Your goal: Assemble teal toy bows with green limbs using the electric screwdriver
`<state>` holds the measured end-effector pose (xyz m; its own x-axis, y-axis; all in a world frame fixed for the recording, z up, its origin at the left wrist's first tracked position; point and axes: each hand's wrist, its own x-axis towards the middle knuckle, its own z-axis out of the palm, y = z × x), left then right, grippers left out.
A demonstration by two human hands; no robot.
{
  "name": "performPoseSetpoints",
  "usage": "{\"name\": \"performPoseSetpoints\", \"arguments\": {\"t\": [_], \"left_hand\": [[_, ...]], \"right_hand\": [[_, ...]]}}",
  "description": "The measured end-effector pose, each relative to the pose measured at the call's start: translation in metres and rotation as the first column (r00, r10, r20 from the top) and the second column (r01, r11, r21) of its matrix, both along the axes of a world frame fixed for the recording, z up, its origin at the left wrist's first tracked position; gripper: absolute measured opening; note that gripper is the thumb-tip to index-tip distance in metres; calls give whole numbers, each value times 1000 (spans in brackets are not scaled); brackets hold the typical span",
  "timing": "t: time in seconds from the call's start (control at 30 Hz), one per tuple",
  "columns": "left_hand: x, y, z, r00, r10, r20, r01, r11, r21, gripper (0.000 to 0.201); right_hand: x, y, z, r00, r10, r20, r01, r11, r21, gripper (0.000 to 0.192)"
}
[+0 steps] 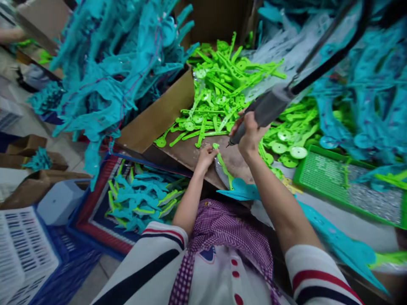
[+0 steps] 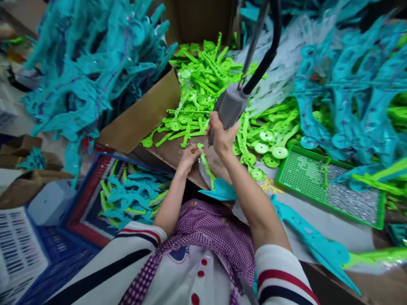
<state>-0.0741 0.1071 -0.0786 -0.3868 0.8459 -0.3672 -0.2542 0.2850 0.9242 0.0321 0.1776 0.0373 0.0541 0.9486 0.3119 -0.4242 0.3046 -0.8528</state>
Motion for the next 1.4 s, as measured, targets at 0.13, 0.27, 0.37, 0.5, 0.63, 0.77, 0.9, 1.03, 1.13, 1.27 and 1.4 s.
{"name": "performPoseSetpoints", "arguments": {"t": [0.13,0.27,0.37,0.5,0.63,0.77,0.9,1.03,1.13,1.27,1.4], "left_hand": [[0,1,-10,1000,0,5,0,1000,-2,27],[1,2,-17,1000,17,-4,-17,1000,11,24],[3,2,-20,1000,16,-4,-16,999,30,22],[4,2,-20,1000,14,-21,-13,999,46,23],[5,2,-19,999,15,-37,-13,998,56,22],[7,1,-19,998,28,-64,-24,998,61,18],[10,1,-19,992,67,-109,-60,996,66,15],[13,0,-21,991,83,-108,-77,995,66,10],[13,1,-21,993,80,-90,-74,996,58,10],[7,2,-11,998,59,23,-60,997,40,18],[-6,-8,5,964,-74,257,71,997,21,49]], "right_hand": [[-38,13,-18,1000,27,-16,-26,998,59,48],[-46,17,-28,1000,21,-13,-20,997,72,47],[-48,19,-32,1000,4,-16,-3,998,63,47],[-50,19,-36,1000,20,-8,-20,998,60,46],[-53,19,-38,999,49,15,-50,996,74,45],[-56,19,-38,989,132,70,-137,988,76,45],[-55,20,-38,978,175,113,-185,980,80,47],[-51,21,-43,974,180,138,-190,980,62,48],[-54,20,-44,970,184,161,-195,979,53,47],[-48,17,-18,986,130,103,-133,991,15,53],[13,4,28,997,-56,-43,57,998,24,53]]}}
